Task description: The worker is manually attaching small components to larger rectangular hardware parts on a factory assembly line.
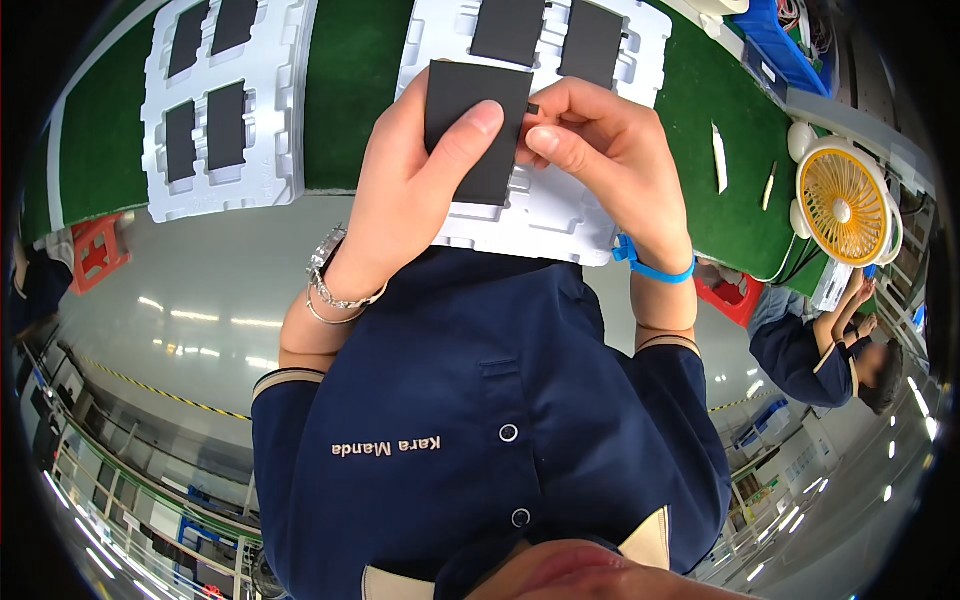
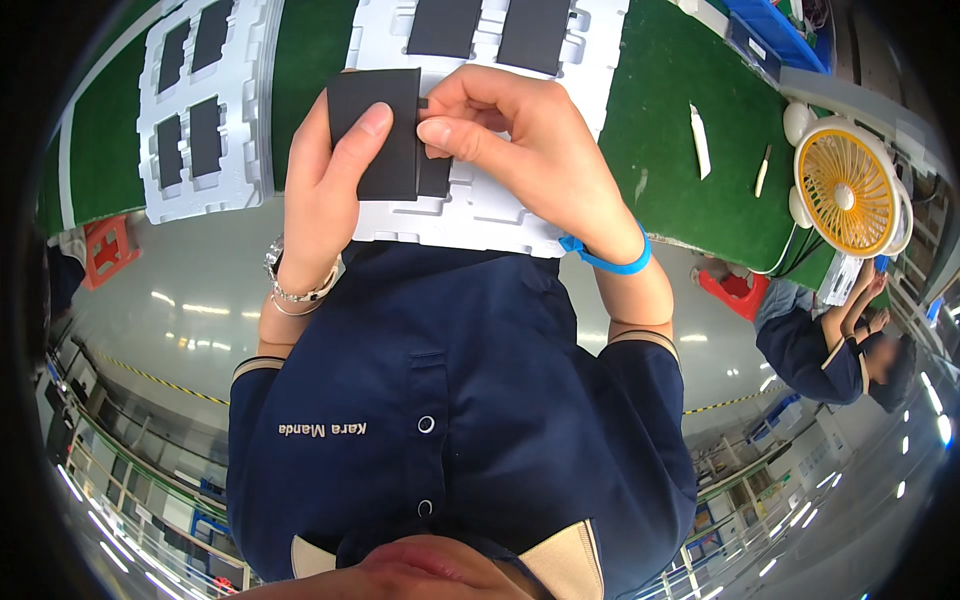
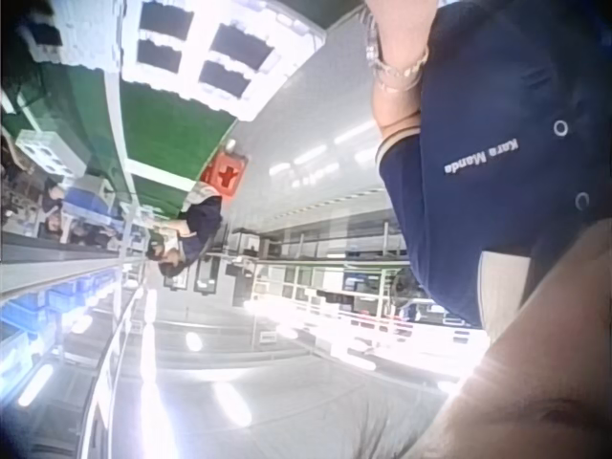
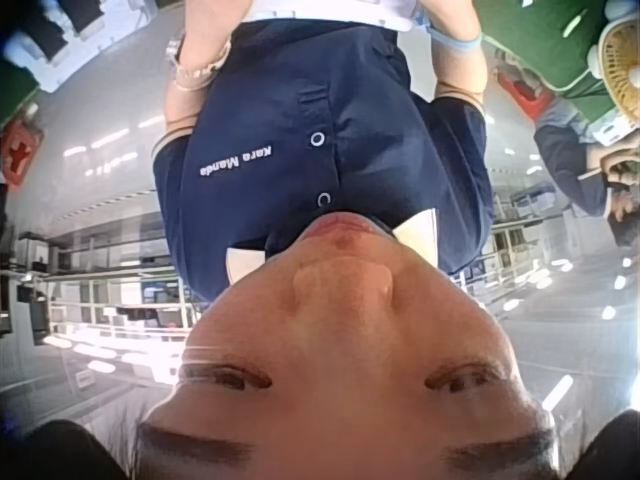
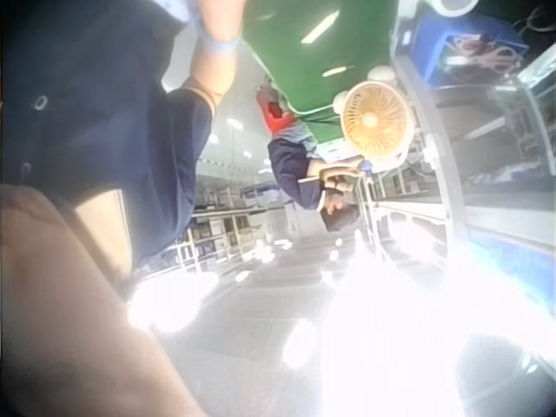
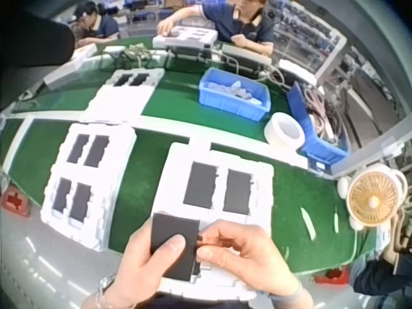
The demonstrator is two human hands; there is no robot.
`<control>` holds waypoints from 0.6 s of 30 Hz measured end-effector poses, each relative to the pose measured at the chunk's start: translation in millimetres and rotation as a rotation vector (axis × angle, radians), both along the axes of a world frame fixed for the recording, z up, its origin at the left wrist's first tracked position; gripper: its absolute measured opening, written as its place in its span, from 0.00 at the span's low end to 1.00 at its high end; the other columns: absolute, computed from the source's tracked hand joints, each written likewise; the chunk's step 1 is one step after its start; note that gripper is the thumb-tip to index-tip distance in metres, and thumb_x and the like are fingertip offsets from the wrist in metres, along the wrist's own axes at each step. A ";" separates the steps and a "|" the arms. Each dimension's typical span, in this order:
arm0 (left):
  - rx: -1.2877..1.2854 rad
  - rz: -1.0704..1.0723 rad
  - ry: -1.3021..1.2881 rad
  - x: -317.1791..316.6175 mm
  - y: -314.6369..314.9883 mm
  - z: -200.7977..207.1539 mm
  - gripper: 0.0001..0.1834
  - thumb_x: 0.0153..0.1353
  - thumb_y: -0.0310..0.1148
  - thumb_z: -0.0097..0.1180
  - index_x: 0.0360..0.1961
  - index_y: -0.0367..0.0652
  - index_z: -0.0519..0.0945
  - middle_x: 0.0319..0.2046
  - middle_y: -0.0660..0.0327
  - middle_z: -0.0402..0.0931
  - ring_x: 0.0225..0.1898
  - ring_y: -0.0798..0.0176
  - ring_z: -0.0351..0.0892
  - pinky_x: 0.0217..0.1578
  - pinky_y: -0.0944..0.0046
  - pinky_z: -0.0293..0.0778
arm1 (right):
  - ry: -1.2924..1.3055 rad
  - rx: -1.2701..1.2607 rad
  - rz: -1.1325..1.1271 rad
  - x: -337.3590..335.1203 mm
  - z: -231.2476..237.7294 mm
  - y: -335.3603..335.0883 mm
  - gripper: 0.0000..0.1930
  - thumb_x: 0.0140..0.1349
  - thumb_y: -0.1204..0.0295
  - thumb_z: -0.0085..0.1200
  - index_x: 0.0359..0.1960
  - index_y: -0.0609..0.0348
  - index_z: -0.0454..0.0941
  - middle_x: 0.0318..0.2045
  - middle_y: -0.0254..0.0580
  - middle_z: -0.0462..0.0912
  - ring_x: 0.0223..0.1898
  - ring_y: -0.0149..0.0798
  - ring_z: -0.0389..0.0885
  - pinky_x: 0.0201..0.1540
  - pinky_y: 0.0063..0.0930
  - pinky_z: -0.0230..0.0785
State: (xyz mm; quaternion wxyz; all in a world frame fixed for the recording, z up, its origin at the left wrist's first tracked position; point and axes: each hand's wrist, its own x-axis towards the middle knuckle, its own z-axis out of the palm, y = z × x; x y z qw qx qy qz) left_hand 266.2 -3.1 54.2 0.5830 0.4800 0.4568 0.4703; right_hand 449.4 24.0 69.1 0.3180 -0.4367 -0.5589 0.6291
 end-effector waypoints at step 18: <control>-0.236 -0.128 -0.380 1.7 -7.6 3.4 0.15 0.69 0.35 0.48 0.49 0.34 0.73 0.36 0.61 0.79 0.36 0.72 0.77 0.39 0.71 0.74 | 0.125 -0.076 0.129 6.6 -0.7 -4.5 0.08 0.64 0.71 0.57 0.32 0.65 0.79 0.24 0.36 0.81 0.29 0.28 0.79 0.35 0.23 0.73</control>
